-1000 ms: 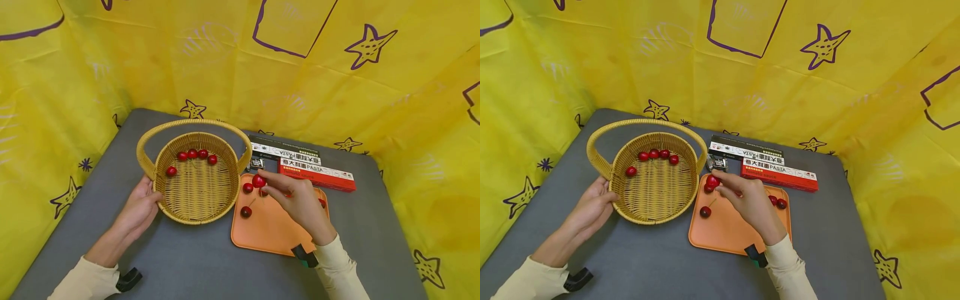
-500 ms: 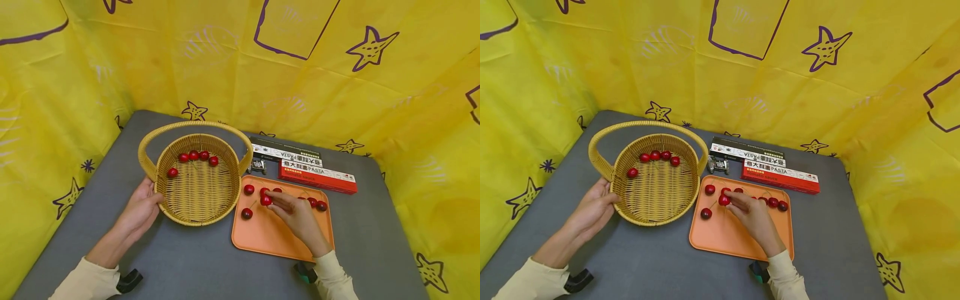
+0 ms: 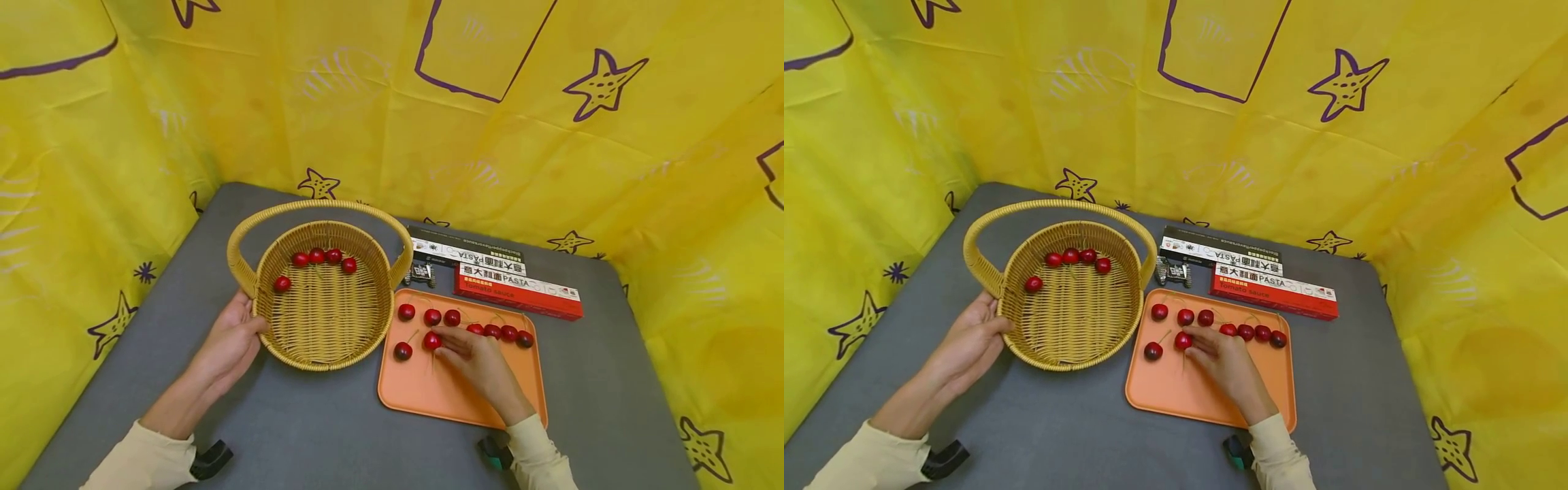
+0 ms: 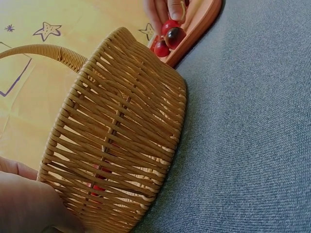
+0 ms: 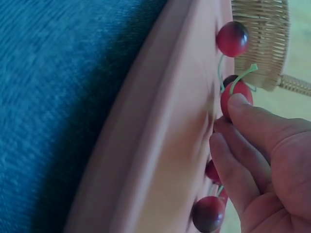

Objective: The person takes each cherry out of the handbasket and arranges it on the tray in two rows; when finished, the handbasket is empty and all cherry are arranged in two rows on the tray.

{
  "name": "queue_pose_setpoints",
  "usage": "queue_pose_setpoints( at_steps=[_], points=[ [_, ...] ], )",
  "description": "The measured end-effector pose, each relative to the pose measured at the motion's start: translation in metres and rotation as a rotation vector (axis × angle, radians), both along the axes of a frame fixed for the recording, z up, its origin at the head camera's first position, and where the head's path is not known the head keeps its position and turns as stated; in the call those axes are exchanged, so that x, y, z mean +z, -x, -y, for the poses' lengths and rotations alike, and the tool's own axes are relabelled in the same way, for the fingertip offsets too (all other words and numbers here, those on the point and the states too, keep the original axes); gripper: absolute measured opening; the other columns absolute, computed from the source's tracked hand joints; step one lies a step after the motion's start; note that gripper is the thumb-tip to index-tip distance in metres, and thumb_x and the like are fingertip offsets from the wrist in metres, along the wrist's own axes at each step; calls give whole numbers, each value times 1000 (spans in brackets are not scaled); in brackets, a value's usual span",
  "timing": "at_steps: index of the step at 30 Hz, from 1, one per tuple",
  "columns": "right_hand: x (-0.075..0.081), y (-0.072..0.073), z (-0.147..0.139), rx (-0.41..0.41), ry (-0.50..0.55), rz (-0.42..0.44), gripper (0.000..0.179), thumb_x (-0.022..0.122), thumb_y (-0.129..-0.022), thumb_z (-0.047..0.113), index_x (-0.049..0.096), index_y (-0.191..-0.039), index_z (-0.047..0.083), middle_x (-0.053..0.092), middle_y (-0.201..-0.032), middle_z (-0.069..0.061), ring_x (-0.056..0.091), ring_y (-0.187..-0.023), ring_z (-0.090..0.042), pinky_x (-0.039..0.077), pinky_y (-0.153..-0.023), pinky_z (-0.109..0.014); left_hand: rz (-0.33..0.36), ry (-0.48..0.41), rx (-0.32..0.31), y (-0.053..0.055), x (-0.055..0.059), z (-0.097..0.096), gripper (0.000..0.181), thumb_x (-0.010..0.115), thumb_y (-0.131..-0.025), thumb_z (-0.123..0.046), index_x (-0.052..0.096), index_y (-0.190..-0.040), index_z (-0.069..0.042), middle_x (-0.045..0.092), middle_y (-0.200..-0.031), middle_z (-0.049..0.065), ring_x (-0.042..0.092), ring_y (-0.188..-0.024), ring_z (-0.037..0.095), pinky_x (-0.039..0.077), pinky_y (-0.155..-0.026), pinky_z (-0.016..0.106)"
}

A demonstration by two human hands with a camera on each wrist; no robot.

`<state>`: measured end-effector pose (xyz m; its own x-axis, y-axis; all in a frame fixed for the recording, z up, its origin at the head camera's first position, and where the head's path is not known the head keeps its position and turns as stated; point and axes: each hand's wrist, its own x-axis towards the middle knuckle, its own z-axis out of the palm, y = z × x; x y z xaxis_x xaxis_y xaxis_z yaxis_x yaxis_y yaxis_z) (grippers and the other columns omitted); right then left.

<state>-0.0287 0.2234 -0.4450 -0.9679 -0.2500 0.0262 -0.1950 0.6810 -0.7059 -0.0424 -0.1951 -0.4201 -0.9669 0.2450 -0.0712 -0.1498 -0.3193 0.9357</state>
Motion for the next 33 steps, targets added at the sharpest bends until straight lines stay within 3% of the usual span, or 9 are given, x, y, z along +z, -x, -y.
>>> queue_pose_setpoints(
  at_steps=[10,23,28,33],
  points=[
    [-4,2,1,19,-49,3,37,82,-92,19,78,-129,21,77,-120,11,74,-107,-7,60,-93,-33,1,-4,1,0,2,-1,92,32,-90,22,-6,-169,-9,-4,-177,14,-6,-161,27,5,-131,39],
    [5,-1,-2,84,-147,-25,37,81,-94,23,77,-130,22,77,-122,9,75,-108,-12,61,-93,-38,14,1,-12,-4,0,0,92,31,-91,22,-7,-169,-9,-7,-177,12,-9,-161,25,5,-130,37],
    [21,-2,-8,91,-205,-106,41,83,-92,22,76,-132,17,77,-124,1,77,-105,-20,62,-88,-40,20,4,-17,-4,0,0,92,31,-91,22,-9,-169,-9,-8,-177,11,-9,-161,25,4,-130,37],
    [55,4,-5,109,-169,-223,43,83,-91,21,75,-133,15,78,-122,-3,79,-97,-21,64,-78,-37,5,7,-9,-1,1,-1,91,31,-91,22,-7,-168,-7,-7,-177,14,-8,-161,26,5,-130,37]
  ],
)
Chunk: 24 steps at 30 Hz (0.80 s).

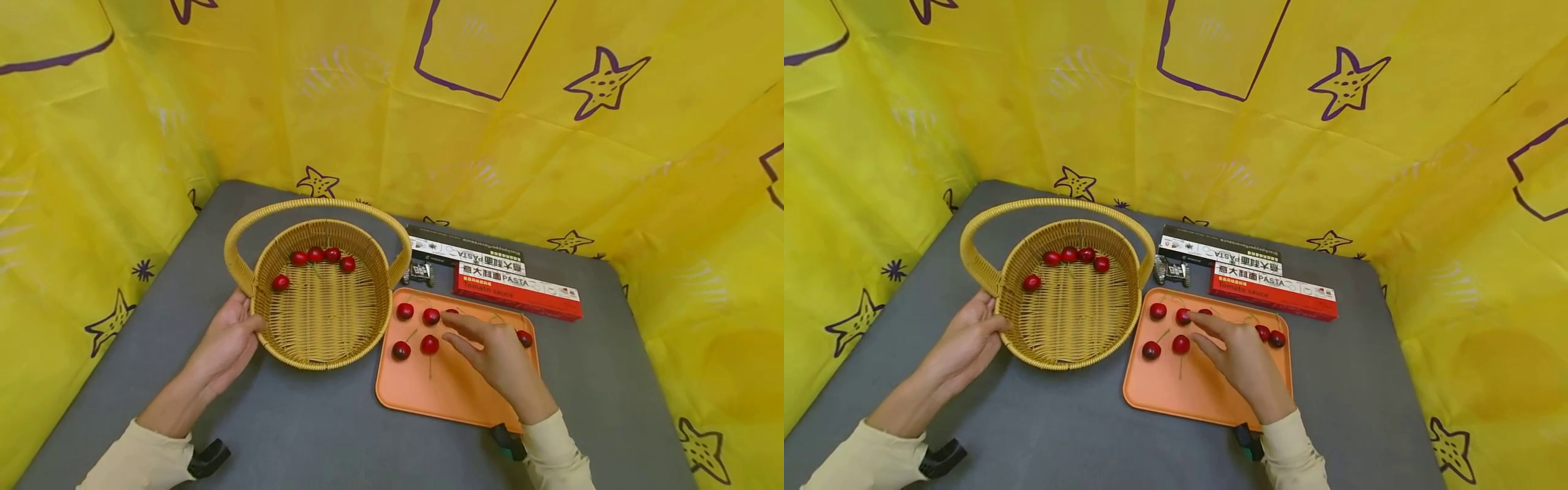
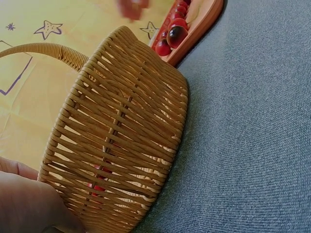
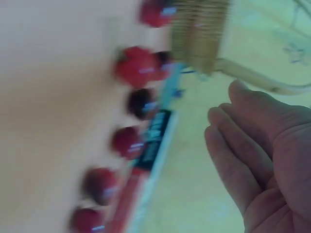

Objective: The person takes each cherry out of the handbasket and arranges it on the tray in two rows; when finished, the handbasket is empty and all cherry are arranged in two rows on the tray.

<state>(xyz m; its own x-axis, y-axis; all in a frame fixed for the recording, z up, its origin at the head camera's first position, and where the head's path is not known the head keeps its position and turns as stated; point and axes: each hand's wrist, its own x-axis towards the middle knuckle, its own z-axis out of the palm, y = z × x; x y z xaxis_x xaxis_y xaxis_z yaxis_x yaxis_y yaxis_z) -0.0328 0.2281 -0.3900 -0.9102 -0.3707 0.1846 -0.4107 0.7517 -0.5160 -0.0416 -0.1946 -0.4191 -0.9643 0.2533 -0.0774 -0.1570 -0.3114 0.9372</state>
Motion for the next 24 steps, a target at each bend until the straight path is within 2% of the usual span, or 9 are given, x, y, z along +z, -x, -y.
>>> queue_pose_setpoints(
  at_steps=[4,7,8,11,13,15,18,20,24],
  points=[
    [28,9,17,57,71,-77,44,83,-92,24,75,-135,21,78,-119,4,68,-69,-7,56,-59,-23,-7,-5,5,2,1,0,91,30,-90,22,-6,-168,-7,-7,-176,15,-8,-161,27,5,-130,37],
    [43,17,37,122,139,-85,45,81,-94,25,73,-138,24,76,-124,8,48,-54,-4,42,-49,-22,-4,-4,7,1,1,0,91,31,-89,22,-6,-168,-5,-6,-176,16,-7,-161,27,6,-130,37],
    [46,20,44,146,162,-76,46,81,-94,26,71,-140,25,75,-126,9,50,-54,-2,39,-47,-22,-3,-3,8,1,1,0,91,31,-89,22,-6,-168,-5,-5,-176,16,-7,-161,27,7,-130,36],
    [55,30,69,212,212,-46,45,77,-97,28,70,-142,25,73,-131,9,64,-64,4,48,-56,-19,-1,-1,8,1,1,0,90,31,-90,22,-5,-168,-4,-4,-176,17,-6,-161,28,8,-130,36],
    [58,38,86,245,220,-41,44,76,-98,30,70,-142,24,73,-131,8,66,-66,3,53,-60,-21,-3,-1,6,1,1,-1,90,31,-90,21,-6,-168,-5,-5,-176,17,-6,-161,28,9,-130,36],
    [62,46,104,273,219,-33,42,75,-99,31,70,-141,24,73,-132,7,72,-81,1,59,-76,-22,-3,0,6,1,0,-1,90,31,-90,21,-6,-168,-5,-5,-176,16,-6,-161,28,10,-129,36],
    [67,58,130,310,211,-5,42,73,-101,32,69,-142,21,72,-134,5,75,-94,-6,60,-86,-24,-2,1,7,1,-1,0,90,30,-91,21,-6,-168,-6,-5,-176,16,-5,-161,28,11,-129,35],
    [69,66,148,328,215,32,42,72,-102,32,70,-141,19,72,-135,2,72,-116,-11,57,-97,-26,1,1,9,1,-1,0,90,30,-91,21,-7,-168,-6,-5,-176,15,-5,-161,27,11,-129,35],
    [70,83,180,352,194,80,41,73,-101,29,70,-139,13,73,-133,0,72,-117,-12,55,-97,-22,13,4,11,0,1,1,90,30,-91,21,-7,-168,-7,-5,-177,13,-6,-161,26,7,-130,38]
  ],
)
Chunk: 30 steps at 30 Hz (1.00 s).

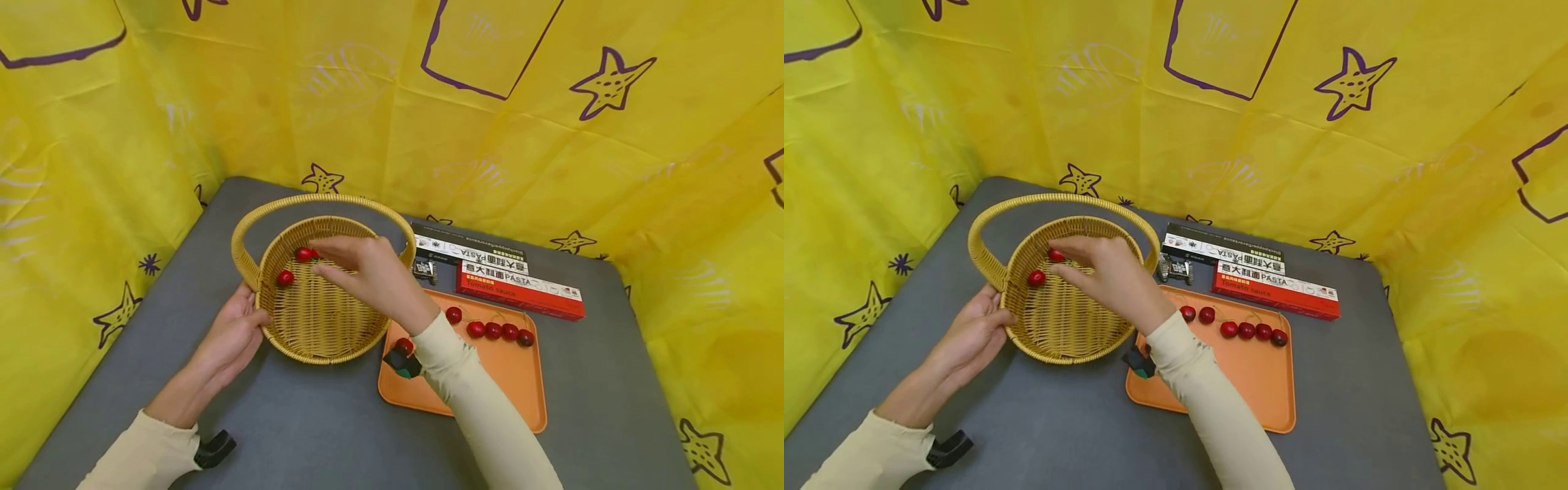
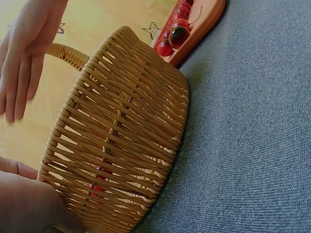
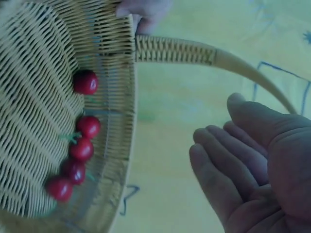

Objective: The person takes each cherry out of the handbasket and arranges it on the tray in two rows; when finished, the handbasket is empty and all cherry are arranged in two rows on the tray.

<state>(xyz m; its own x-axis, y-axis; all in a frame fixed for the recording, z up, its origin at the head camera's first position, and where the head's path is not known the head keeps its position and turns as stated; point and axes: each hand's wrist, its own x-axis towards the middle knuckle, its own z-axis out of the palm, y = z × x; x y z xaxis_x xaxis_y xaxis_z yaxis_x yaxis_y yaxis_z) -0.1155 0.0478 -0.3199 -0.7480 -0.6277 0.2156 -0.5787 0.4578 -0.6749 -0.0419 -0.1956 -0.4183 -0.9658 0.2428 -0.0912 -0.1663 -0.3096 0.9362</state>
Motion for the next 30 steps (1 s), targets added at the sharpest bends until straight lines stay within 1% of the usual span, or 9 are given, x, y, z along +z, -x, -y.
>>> queue_pose_setpoints(
  at_steps=[2,4,7,11,17,19,22,25,30],
  points=[
    [-1,10,14,20,-17,20,41,73,-101,28,70,-139,12,74,-133,-1,71,-116,-9,55,-96,-21,10,2,0,1,1,0,91,30,-91,21,-7,-168,-8,-5,-177,12,-6,-161,25,5,-130,40],
    [-5,18,25,46,-37,57,42,74,-101,26,70,-139,10,73,-133,-3,70,-118,-9,54,-98,-20,19,4,-4,1,1,1,91,31,-92,21,-8,-169,-9,-5,-177,11,-6,-162,25,3,-130,42],
    [-14,29,37,76,-79,126,44,75,-100,25,69,-140,8,72,-135,-5,70,-121,-12,53,-99,-20,26,-1,-12,0,1,2,92,30,-92,21,-8,-169,-10,-6,-177,10,-7,-161,24,2,-130,43],
    [-29,39,48,90,-140,170,46,77,-98,27,69,-139,7,73,-133,-4,70,-122,-14,53,-99,-20,22,-13,-13,0,1,2,91,30,-91,21,-8,-168,-9,-6,-177,11,-7,-161,25,1,-130,43],
    [-46,45,57,74,-205,210,44,78,-97,25,72,-137,8,75,-129,-4,72,-117,-12,54,-94,-17,29,-10,-20,1,1,1,91,31,-93,20,-9,-169,-10,-5,-177,11,-5,-162,27,2,-130,46],
    [-51,47,59,74,-237,210,43,78,-97,26,72,-136,8,75,-128,-3,72,-115,-11,52,-94,-15,34,-10,-19,1,1,1,91,31,-93,20,-9,-169,-11,-4,-177,11,-4,-162,28,3,-130,46],
    [-58,49,63,73,-257,212,43,79,-96,25,72,-135,7,76,-126,-4,72,-115,-10,51,-95,-13,36,-13,-12,1,2,0,91,31,-93,20,-8,-169,-11,-3,-177,11,-3,-162,28,4,-131,45],
    [-64,51,66,72,-253,226,44,80,-96,24,72,-135,5,76,-126,-5,72,-115,-10,51,-94,-13,36,-18,-9,1,2,0,91,31,-92,20,-7,-169,-11,-2,-177,11,-3,-162,28,5,-131,44],
    [-70,54,70,82,-237,252,43,78,-97,21,71,-135,2,75,-127,-9,72,-118,-13,51,-91,-11,37,-22,-12,2,3,0,91,31,-92,21,-7,-169,-10,-3,-177,11,-4,-162,28,4,-131,43]
  ],
)
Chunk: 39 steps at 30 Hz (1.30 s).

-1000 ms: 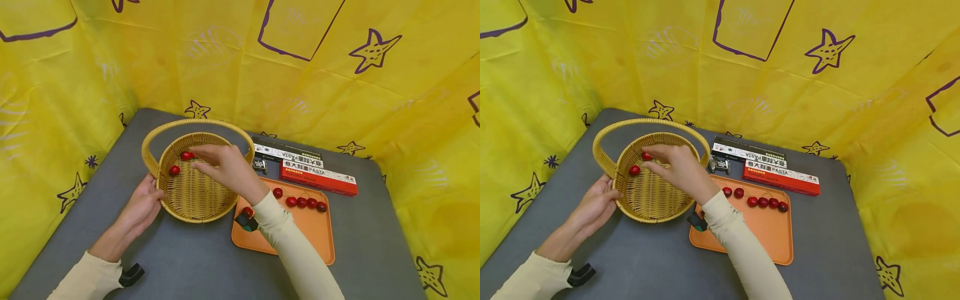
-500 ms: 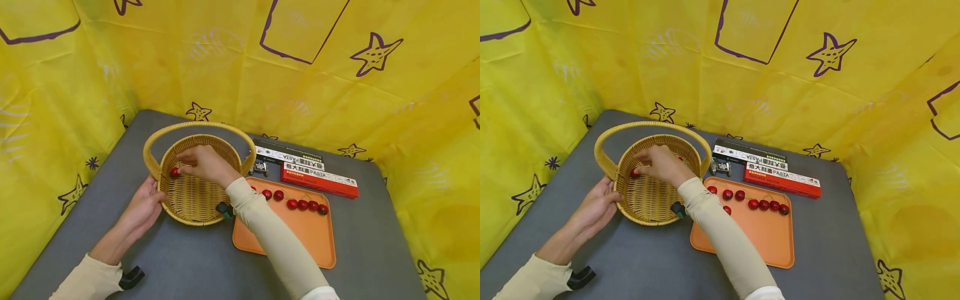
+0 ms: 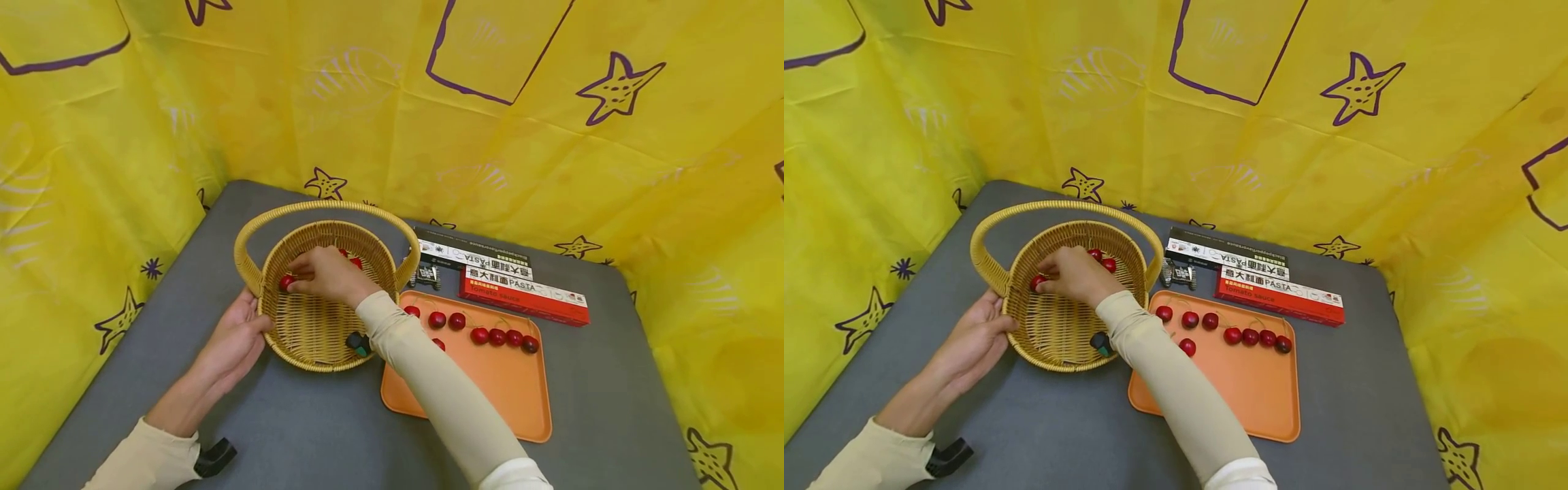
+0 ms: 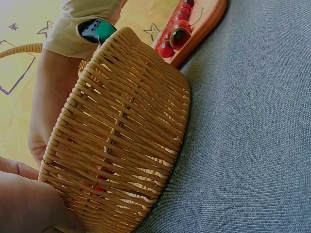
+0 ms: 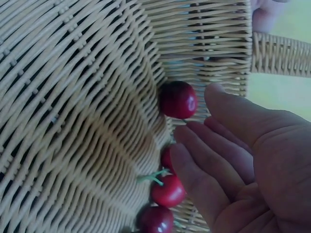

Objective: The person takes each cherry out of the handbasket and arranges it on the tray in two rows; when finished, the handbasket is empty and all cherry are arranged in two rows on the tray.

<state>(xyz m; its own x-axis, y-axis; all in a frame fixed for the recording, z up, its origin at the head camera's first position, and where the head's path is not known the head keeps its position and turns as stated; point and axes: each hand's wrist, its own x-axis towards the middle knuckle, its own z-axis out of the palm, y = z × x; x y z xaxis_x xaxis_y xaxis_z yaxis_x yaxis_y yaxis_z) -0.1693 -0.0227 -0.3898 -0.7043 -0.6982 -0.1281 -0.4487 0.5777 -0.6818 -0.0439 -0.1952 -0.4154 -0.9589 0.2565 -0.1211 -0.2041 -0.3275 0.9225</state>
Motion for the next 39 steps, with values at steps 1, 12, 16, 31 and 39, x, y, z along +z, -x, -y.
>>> queue_pose_setpoints(
  at_steps=[1,12,16,31,39],
  points=[
    [-1,0,0,-2,2,-1,43,78,-97,21,71,-134,2,75,-126,-9,71,-118,-14,51,-91,-11,0,1,-1,0,0,0,91,31,-92,21,-7,-169,-9,-3,-177,11,-4,-162,27,4,-131,43],
    [-15,2,5,-3,-11,-60,34,80,-96,20,77,-128,10,78,-121,-1,71,-111,-4,49,-91,-10,-14,10,0,2,-1,-4,89,31,-91,21,-3,-168,-7,2,-176,10,-2,-161,28,8,-131,41],
    [-17,-1,7,21,-2,-93,31,80,-95,19,78,-125,10,79,-119,-1,71,-107,-3,49,-89,-9,-9,1,-11,1,-1,-4,92,30,-90,22,-7,-169,-9,-2,-177,9,-5,-162,26,2,-131,44],
    [2,-5,-8,30,54,-138,30,78,-97,19,78,-125,9,79,-117,1,71,-103,1,51,-86,-11,-4,1,-8,0,-1,-6,93,31,-90,21,-8,-169,-10,-1,-177,9,-2,-162,27,3,-130,45],
    [48,-26,-35,-9,179,-110,38,74,-100,22,72,-136,8,76,-126,0,70,-115,-3,52,-93,-12,-26,17,12,-1,-2,-1,91,30,-90,21,-6,-168,-7,-1,-176,13,-3,-161,28,10,-129,37]
  ],
)
